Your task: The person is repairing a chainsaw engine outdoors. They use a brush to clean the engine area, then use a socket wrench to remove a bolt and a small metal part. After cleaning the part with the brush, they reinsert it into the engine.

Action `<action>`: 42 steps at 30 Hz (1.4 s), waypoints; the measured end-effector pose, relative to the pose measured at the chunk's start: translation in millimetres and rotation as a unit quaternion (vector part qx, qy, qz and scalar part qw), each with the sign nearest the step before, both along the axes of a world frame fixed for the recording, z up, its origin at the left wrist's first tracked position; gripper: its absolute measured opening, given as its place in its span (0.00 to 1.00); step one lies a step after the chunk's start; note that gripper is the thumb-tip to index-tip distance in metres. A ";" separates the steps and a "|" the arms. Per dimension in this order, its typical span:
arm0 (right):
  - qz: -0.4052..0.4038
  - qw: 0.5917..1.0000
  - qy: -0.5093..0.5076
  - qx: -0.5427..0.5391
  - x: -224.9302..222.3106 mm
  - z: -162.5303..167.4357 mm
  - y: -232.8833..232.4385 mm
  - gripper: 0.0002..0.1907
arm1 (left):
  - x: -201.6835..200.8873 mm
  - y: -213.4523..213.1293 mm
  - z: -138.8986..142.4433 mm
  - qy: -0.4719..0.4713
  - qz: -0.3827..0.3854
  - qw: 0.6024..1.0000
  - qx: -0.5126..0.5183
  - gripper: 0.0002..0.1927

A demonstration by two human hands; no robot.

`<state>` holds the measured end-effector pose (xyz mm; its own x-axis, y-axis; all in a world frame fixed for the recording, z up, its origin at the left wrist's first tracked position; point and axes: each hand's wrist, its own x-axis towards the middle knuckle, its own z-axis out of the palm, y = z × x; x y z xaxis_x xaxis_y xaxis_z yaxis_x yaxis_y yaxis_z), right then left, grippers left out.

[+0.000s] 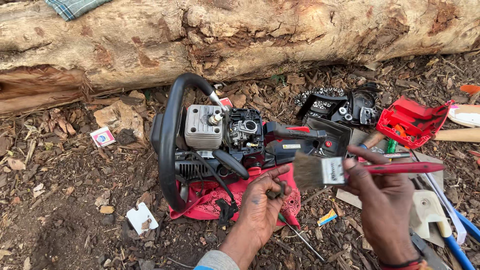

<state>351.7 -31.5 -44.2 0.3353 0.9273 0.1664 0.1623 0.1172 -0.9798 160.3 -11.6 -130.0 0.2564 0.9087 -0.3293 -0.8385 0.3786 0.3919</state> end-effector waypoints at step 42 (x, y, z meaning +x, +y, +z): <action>0.063 0.972 -0.175 -0.145 -43.4 -26.1 5.3 0.11 | 12.7 -10.7 25.8 0.090 -0.009 0.995 -0.039 0.27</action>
